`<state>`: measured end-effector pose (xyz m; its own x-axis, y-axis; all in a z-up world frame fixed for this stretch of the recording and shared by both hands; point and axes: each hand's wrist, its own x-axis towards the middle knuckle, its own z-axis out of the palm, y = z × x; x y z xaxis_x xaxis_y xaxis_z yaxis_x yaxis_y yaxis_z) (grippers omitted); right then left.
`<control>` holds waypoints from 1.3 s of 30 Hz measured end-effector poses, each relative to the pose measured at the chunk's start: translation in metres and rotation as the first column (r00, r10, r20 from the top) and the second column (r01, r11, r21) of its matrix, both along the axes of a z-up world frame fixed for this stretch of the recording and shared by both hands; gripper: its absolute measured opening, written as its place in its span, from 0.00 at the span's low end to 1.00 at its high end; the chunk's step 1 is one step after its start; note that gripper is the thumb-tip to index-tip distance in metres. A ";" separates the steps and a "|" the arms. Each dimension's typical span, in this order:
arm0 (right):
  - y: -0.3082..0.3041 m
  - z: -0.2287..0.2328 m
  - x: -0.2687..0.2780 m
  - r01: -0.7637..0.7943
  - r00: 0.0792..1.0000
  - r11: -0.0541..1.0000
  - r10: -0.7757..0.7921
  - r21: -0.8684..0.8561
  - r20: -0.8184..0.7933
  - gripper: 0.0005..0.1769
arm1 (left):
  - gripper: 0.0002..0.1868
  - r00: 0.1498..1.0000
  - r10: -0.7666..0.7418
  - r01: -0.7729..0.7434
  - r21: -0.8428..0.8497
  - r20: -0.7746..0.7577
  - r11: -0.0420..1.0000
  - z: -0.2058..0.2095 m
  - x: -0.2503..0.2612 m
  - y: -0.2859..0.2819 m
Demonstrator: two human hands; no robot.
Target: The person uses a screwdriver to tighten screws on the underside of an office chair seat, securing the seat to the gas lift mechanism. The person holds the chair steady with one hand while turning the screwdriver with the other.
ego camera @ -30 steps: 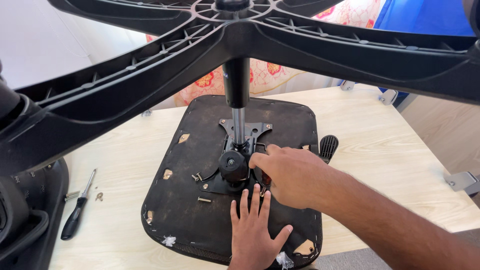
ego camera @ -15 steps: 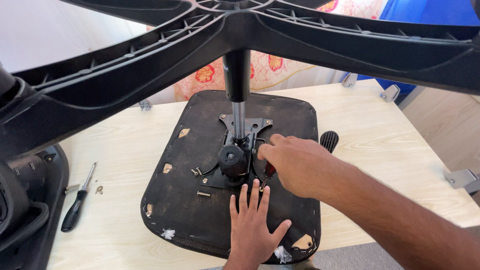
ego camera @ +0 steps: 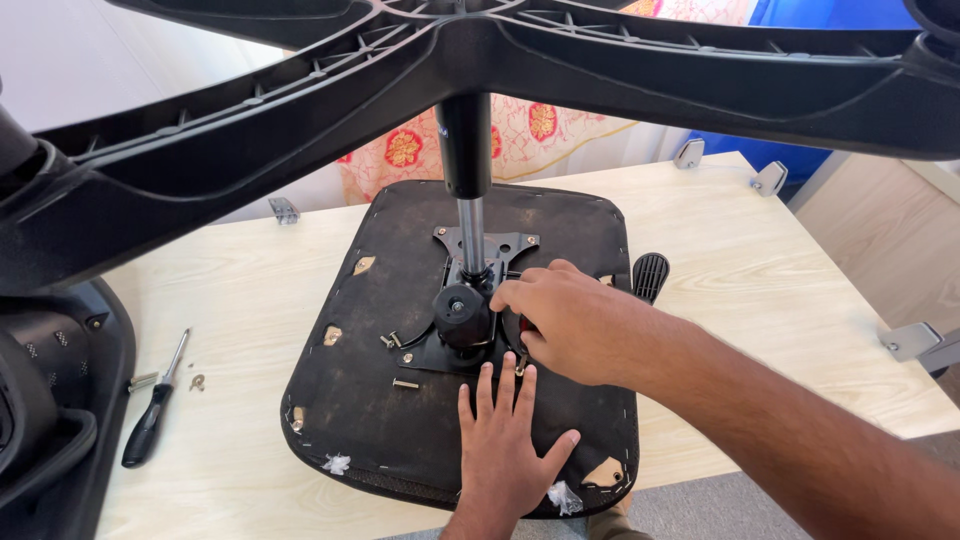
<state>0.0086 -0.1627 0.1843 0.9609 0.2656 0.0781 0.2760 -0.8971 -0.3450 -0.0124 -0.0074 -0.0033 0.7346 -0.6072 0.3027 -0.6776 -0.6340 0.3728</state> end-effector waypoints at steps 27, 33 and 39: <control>0.013 0.024 0.010 0.258 0.927 0.926 -0.318 -0.276 -0.200 0.25 | 0.49 1.000 -0.003 0.003 -0.014 -0.018 1.000 0.001 0.000 0.000; 0.005 0.021 0.004 0.195 0.953 0.934 -0.253 -0.299 -0.167 0.23 | 0.49 0.998 -0.004 0.005 0.015 -0.067 1.000 0.000 0.002 0.000; 0.007 0.015 0.004 0.018 1.000 0.996 -0.016 -0.082 0.024 0.29 | 0.49 1.000 -0.006 0.006 0.008 -0.012 1.000 -0.001 0.002 -0.001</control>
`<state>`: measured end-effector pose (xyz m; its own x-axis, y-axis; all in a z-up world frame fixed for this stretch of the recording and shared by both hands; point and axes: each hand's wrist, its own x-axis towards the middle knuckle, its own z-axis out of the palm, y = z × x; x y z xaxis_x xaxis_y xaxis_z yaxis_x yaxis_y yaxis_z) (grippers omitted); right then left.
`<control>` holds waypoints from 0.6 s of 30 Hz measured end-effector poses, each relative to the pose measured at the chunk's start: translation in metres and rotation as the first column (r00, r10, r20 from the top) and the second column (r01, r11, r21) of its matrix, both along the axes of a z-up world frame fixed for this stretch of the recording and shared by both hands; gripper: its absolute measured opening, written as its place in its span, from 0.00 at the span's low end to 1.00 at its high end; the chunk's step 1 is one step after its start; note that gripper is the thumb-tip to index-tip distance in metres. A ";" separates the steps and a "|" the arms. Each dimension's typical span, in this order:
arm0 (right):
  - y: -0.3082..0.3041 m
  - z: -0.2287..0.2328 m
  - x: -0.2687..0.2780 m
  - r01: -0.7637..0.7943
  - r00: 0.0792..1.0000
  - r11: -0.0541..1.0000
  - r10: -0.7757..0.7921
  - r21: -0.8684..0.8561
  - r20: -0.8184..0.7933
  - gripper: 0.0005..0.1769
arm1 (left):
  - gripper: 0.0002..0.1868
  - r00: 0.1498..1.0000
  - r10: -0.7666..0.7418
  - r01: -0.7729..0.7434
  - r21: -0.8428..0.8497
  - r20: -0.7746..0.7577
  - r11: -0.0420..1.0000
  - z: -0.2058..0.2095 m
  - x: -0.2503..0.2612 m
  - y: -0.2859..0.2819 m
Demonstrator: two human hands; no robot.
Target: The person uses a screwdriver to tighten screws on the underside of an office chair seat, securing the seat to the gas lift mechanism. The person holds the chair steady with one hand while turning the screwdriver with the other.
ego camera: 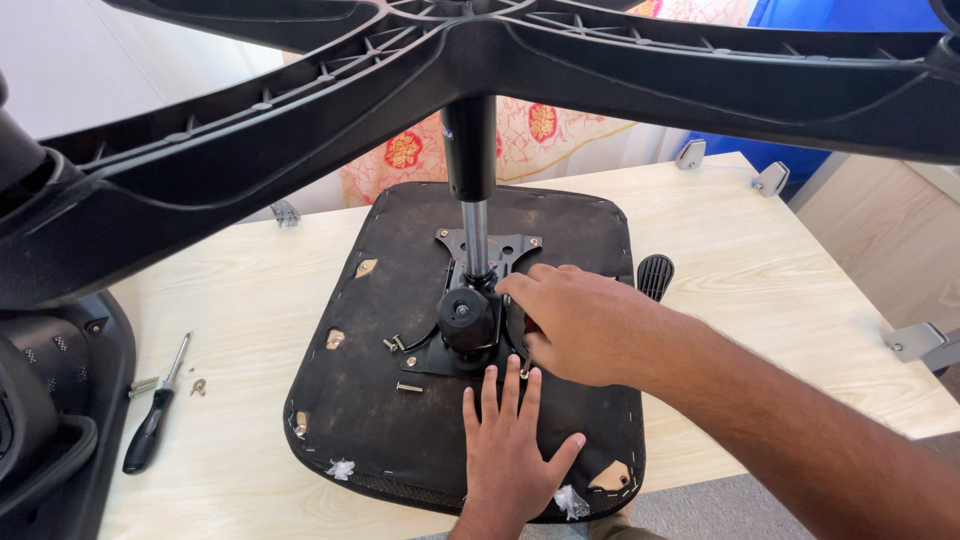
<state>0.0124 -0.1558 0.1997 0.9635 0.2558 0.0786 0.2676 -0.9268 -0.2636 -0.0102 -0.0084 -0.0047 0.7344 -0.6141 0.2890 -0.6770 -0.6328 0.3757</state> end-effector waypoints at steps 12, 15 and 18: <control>-0.004 0.001 0.003 0.004 0.994 1.000 -0.005 -0.013 -0.114 0.34 | 0.50 0.997 0.001 0.002 0.038 -0.082 0.999 0.002 0.000 0.000; -0.005 -0.005 0.002 0.031 0.992 0.999 -0.025 0.043 -0.127 0.37 | 0.49 0.998 -0.002 0.003 0.019 -0.056 1.000 0.002 0.000 0.000; 0.001 0.000 0.003 0.194 0.968 0.981 -0.191 0.002 -0.164 0.31 | 0.49 0.998 -0.002 0.004 0.034 -0.067 0.999 0.002 0.000 0.000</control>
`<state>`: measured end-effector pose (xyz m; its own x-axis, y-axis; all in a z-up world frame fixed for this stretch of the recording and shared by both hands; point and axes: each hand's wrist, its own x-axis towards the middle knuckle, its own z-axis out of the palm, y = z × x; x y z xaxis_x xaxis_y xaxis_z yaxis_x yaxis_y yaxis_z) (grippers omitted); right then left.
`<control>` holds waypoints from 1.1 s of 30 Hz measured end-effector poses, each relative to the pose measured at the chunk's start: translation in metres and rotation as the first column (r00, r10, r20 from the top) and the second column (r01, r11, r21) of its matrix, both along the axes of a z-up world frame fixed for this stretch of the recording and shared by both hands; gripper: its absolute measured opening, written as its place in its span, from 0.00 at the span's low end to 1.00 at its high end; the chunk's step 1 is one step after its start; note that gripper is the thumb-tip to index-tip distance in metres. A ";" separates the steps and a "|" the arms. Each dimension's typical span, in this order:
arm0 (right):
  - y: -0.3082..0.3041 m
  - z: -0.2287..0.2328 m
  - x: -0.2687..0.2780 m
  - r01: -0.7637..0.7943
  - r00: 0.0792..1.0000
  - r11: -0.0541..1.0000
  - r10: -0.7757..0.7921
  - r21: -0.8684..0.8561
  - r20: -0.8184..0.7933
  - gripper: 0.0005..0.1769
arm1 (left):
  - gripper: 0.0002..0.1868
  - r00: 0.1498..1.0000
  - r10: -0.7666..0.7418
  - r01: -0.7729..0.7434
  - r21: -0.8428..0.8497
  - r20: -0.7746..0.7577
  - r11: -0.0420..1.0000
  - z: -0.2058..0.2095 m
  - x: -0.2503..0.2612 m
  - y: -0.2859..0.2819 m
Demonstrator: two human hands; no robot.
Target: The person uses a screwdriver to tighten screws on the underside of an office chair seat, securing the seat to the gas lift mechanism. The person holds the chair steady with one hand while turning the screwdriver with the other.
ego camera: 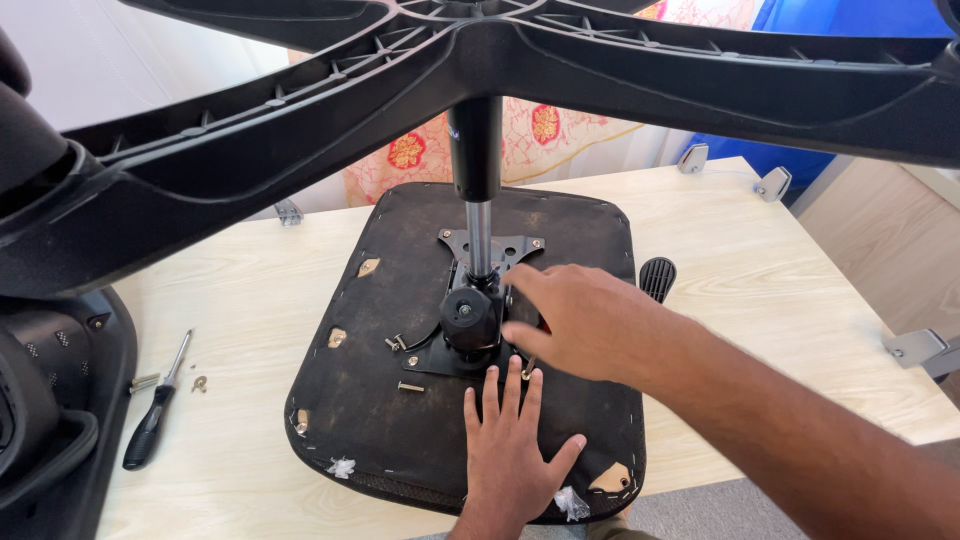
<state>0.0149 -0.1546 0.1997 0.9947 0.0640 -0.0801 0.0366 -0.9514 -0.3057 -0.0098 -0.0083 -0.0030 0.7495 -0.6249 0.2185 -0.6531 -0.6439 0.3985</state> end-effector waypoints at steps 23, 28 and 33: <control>-0.005 0.000 0.005 0.108 0.983 0.972 -0.136 -0.208 -0.123 0.21 | 0.48 0.999 -0.004 0.006 -0.055 0.038 0.998 -0.001 -0.001 0.002; -0.017 -0.010 0.002 -0.221 0.956 0.975 0.222 -0.028 0.192 0.25 | 0.48 1.000 -0.002 0.004 -0.057 0.030 0.998 -0.001 -0.001 0.002; -0.004 0.001 0.004 0.078 0.988 0.995 -0.086 -0.064 -0.129 0.26 | 0.48 1.000 -0.003 0.003 -0.059 0.004 0.998 0.000 -0.001 0.002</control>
